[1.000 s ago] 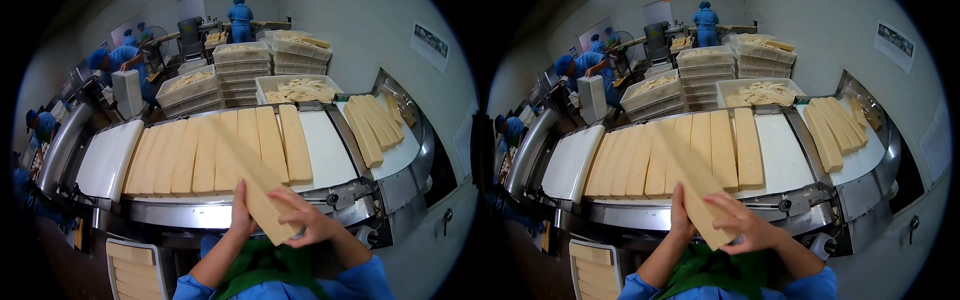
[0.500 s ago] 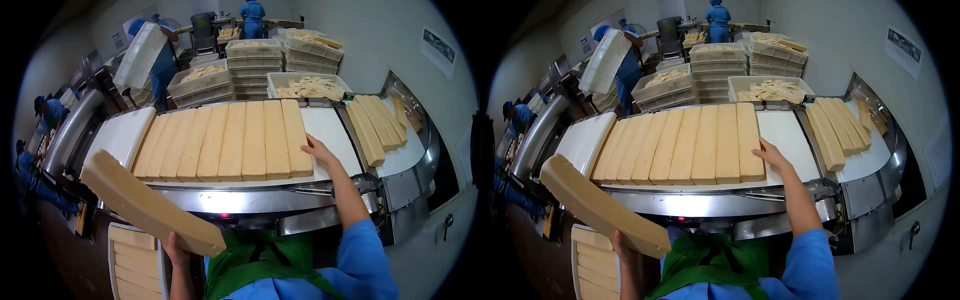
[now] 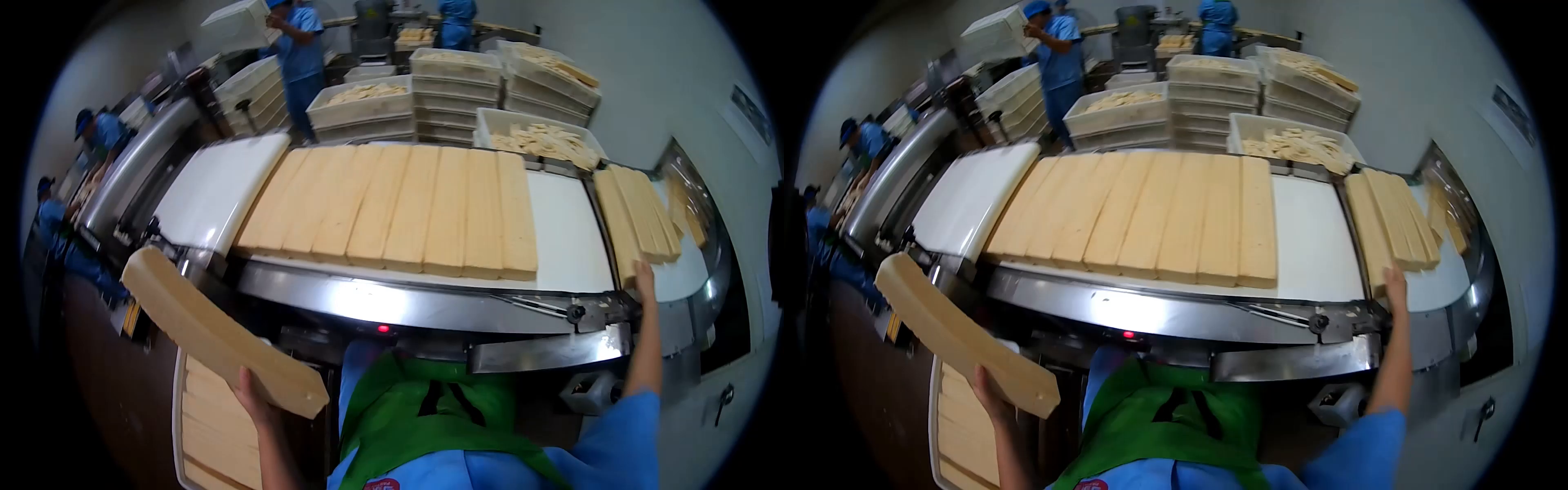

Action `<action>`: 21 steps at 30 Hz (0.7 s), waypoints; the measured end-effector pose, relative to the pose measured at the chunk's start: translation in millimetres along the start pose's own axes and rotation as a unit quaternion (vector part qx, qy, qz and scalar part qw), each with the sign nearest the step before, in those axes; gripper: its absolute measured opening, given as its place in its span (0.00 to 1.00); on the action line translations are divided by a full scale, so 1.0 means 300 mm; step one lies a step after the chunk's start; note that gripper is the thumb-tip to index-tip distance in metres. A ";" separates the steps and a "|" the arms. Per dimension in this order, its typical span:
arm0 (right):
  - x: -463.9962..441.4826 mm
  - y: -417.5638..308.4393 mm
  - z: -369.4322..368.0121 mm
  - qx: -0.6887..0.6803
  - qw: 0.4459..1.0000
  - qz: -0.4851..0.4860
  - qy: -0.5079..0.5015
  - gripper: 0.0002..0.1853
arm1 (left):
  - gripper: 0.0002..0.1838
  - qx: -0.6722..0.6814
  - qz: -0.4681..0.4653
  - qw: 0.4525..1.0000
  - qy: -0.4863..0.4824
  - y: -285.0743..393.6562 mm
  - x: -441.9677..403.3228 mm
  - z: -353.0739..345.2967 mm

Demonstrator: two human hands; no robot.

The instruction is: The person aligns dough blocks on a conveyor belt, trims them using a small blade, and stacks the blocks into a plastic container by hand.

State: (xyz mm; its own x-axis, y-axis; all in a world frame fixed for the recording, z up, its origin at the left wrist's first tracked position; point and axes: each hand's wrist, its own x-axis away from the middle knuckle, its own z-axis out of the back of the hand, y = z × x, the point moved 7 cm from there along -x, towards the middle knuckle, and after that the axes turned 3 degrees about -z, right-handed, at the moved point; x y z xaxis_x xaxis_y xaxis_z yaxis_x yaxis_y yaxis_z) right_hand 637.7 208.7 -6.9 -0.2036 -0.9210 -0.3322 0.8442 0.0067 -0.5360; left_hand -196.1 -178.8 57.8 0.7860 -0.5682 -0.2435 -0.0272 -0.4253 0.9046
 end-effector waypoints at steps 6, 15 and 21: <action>0.008 -0.161 -0.088 0.094 0.991 0.066 0.066 0.33 | 0.33 -0.031 -0.038 0.990 0.130 0.005 -0.048 0.290; 0.134 -0.649 -0.432 0.035 0.975 0.202 -0.080 0.31 | 0.36 -0.121 -0.108 0.942 0.294 0.095 0.002 0.767; 0.173 -0.740 -0.518 -0.041 0.957 0.257 -0.130 0.26 | 0.38 -0.197 -0.143 0.896 0.371 0.159 0.113 1.075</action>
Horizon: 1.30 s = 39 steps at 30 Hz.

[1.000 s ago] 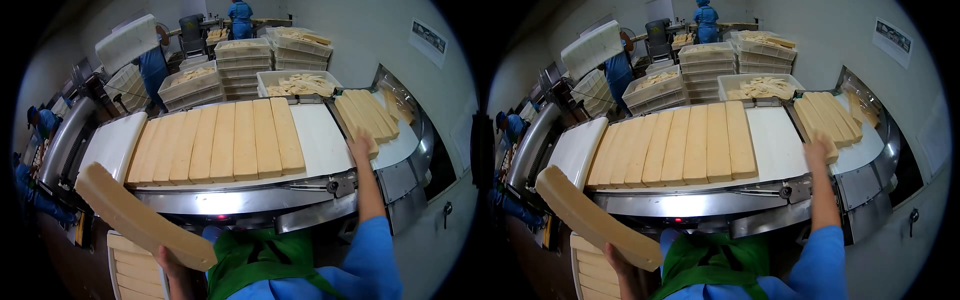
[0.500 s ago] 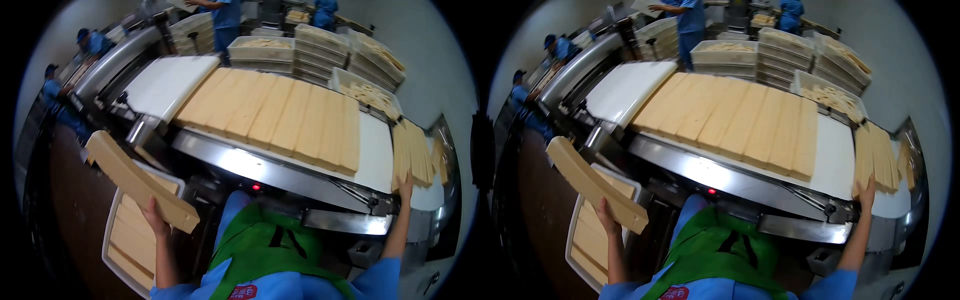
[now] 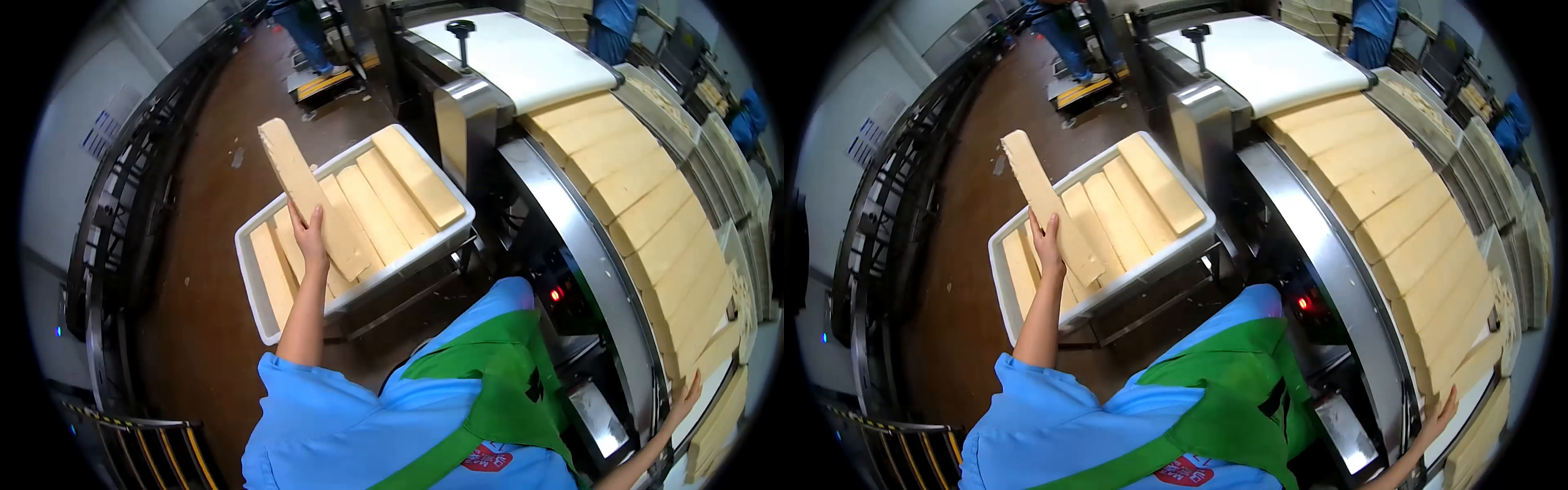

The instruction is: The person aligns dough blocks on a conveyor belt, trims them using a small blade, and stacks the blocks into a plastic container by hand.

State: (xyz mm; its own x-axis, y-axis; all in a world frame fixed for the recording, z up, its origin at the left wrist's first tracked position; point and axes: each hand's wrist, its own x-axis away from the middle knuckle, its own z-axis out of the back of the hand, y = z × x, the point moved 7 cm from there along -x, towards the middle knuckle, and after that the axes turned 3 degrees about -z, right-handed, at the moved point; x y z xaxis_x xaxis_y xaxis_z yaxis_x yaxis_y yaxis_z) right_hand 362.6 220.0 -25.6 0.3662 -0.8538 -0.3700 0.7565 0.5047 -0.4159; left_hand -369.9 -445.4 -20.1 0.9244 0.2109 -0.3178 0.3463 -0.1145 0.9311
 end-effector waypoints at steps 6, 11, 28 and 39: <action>-0.124 0.304 -0.082 -0.118 0.978 -0.165 0.049 0.30 | 0.44 -0.153 0.061 0.986 0.015 -0.251 -0.051 0.048; -0.154 0.121 -0.066 -0.001 0.982 -0.179 0.062 0.35 | 0.48 -0.462 0.095 0.861 -0.190 -0.465 0.082 -0.228; -0.040 0.156 0.242 0.085 0.968 -0.183 0.151 0.32 | 0.44 -0.424 0.017 0.886 -0.186 -0.488 0.140 -0.467; 0.018 0.126 0.434 0.326 0.857 -0.384 0.111 0.36 | 0.27 -0.108 -0.378 0.798 -0.456 0.309 0.875 -1.024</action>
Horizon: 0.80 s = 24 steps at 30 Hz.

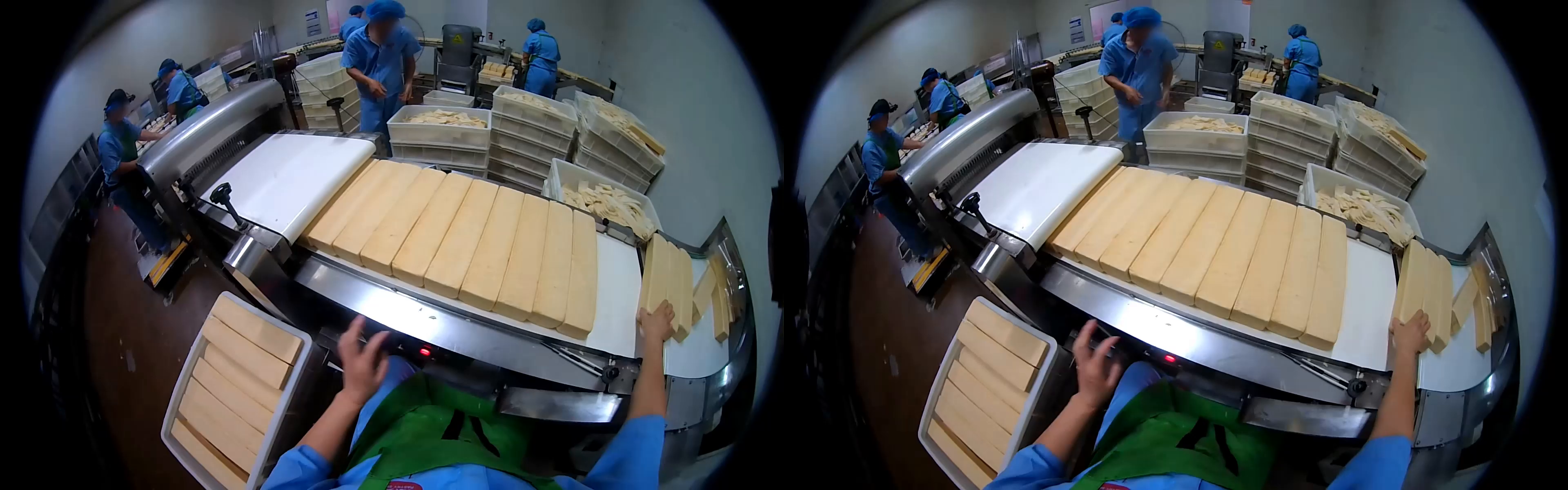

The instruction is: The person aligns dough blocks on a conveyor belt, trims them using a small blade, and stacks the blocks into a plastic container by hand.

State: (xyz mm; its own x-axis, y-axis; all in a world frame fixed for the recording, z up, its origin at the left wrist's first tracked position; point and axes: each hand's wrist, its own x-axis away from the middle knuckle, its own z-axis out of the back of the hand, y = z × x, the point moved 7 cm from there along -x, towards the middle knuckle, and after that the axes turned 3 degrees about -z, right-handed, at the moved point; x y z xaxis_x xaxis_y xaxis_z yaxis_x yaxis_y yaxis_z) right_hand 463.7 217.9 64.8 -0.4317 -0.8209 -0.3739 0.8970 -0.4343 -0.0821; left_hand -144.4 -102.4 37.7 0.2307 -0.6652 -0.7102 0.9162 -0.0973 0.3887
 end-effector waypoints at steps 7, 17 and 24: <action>0.044 0.136 -0.095 -0.043 0.994 0.081 0.052 0.29 | 0.17 0.129 -0.127 0.975 -0.132 0.182 -0.186 -0.314; 0.070 0.095 -0.154 -0.407 0.910 0.086 -0.008 0.34 | 0.13 0.102 -0.139 0.963 -0.209 0.256 -0.256 -0.531; 0.239 -0.109 -0.078 -0.324 0.939 0.064 -0.092 0.37 | 0.13 0.114 -0.143 0.960 -0.214 0.262 -0.256 -0.534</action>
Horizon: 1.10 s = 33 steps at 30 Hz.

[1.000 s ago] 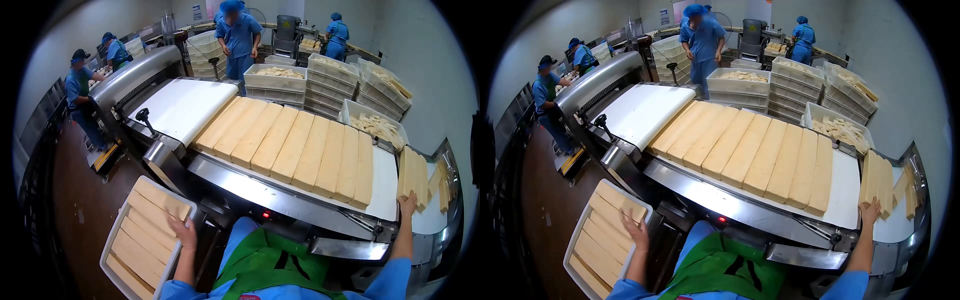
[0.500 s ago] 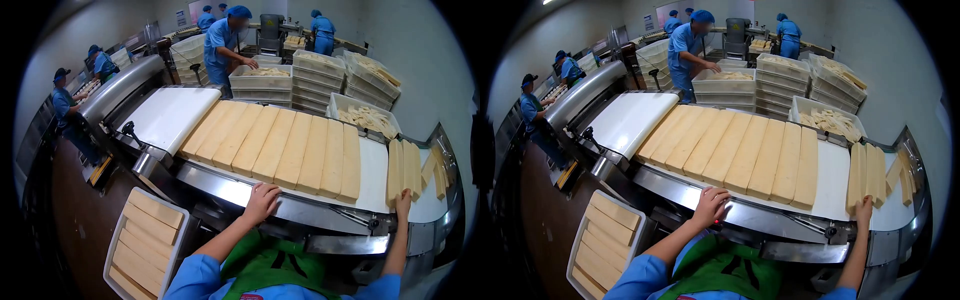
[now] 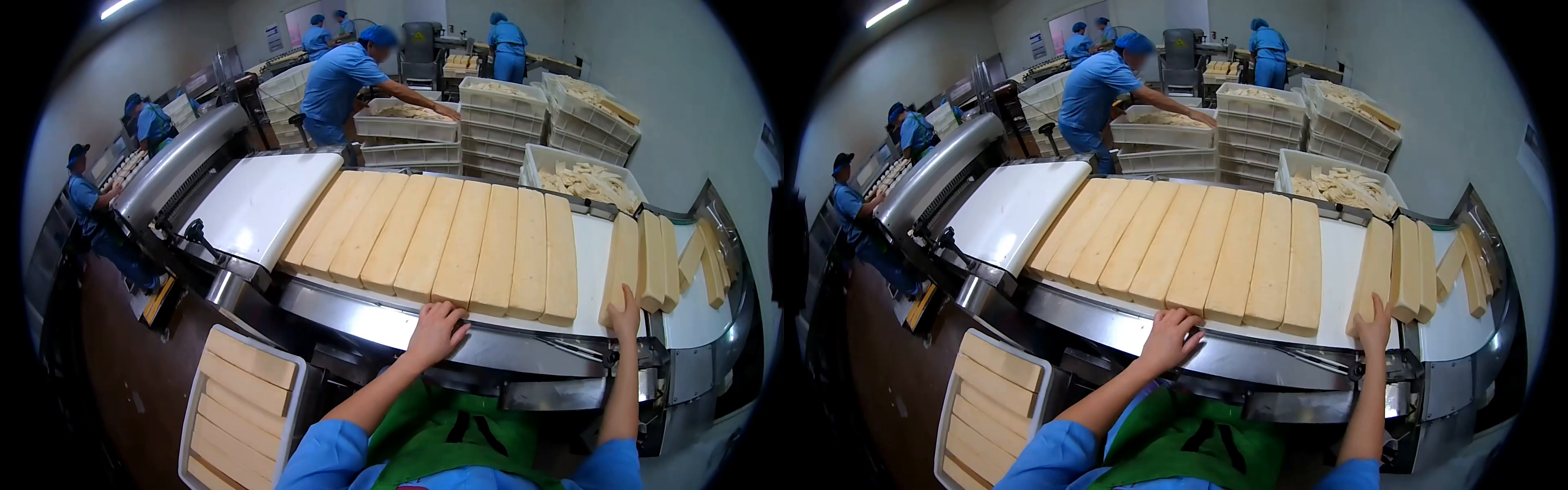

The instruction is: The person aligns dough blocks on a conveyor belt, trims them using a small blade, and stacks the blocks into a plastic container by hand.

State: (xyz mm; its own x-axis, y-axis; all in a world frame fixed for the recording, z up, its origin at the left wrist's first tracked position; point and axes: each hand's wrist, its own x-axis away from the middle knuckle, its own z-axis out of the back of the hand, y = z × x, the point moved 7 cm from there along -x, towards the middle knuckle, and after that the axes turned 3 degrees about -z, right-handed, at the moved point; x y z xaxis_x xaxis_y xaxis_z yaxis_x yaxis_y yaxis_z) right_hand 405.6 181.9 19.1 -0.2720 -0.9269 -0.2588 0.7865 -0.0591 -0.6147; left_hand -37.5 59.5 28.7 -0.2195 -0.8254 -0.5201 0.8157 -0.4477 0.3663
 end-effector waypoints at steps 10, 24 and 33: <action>0.089 -0.322 -0.126 -0.031 0.984 0.142 -0.100 0.30 | 0.17 -0.022 -0.011 0.999 -0.025 0.052 -0.021 -0.017; -0.196 0.035 0.064 0.371 0.924 -0.051 0.080 0.37 | 0.12 0.006 0.021 1.000 0.012 0.023 -0.010 -0.008; -0.085 0.276 0.223 0.152 0.985 0.070 0.032 0.32 | 0.11 0.016 0.022 0.999 0.022 0.007 -0.003 -0.015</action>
State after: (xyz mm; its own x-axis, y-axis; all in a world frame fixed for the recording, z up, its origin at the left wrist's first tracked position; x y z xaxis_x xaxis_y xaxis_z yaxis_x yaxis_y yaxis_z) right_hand 514.9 175.8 24.7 -0.1755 -0.9094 -0.3771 0.9458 -0.0494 -0.3209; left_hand -33.1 60.9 26.5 -0.1602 -0.8287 -0.5363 0.8058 -0.4236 0.4139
